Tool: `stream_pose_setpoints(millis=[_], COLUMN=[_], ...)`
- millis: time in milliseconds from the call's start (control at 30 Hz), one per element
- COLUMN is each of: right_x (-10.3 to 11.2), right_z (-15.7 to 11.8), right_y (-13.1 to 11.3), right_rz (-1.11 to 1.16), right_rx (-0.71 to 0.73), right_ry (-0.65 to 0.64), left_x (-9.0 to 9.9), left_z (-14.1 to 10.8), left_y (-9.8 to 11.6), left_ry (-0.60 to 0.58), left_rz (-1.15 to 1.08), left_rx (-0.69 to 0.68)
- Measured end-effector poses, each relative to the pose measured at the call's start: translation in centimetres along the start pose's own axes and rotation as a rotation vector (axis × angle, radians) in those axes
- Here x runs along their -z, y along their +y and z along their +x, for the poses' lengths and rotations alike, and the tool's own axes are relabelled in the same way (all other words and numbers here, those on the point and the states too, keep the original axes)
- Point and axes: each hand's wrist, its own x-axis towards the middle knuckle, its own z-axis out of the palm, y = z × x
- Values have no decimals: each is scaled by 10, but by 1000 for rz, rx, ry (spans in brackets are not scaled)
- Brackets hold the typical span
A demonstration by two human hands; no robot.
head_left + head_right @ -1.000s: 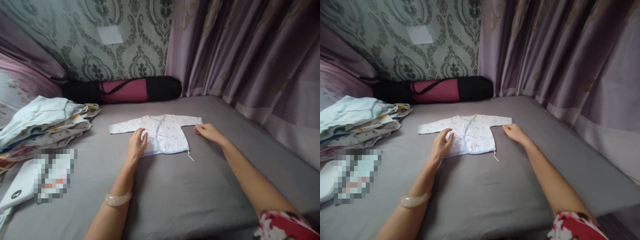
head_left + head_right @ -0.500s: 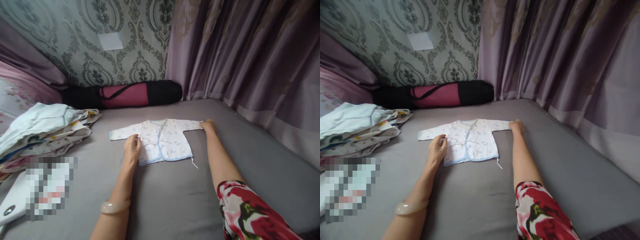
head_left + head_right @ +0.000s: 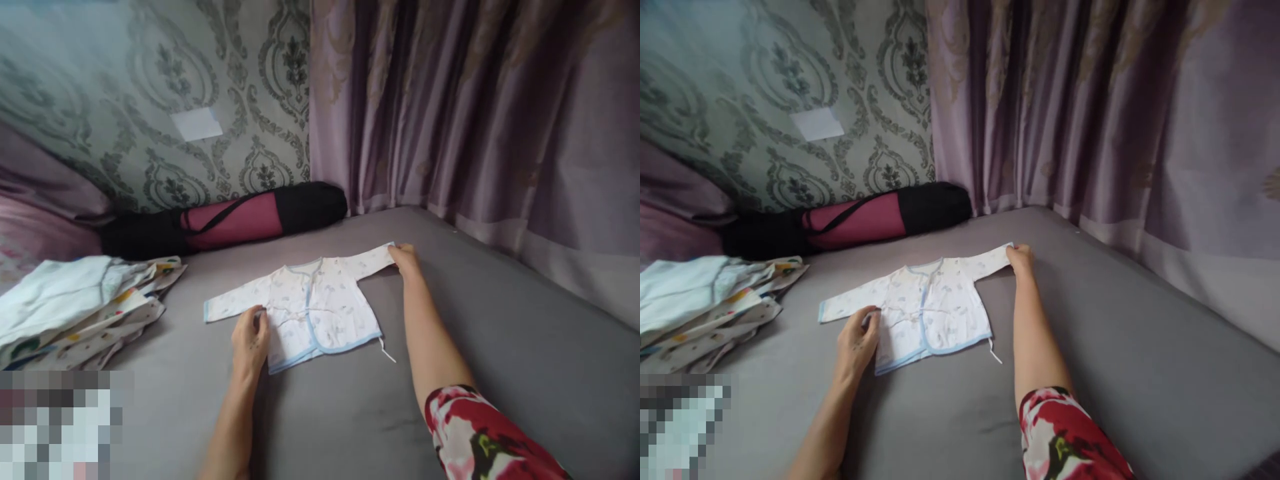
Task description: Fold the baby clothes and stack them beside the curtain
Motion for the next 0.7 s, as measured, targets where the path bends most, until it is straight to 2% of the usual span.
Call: stream_pose_setpoints(millis=[267, 700], right_x=[-1, 5], right_z=[2, -28], right_y=[-5, -53], right_rz=[320, 468], right_rx=[-161, -49], right_ry=[-91, -205], left_x=[0, 1], left_z=[-2, 0], left_y=[0, 2], left_ry=[-21, -25], left_rz=[-5, 8], left_rx=[41, 83])
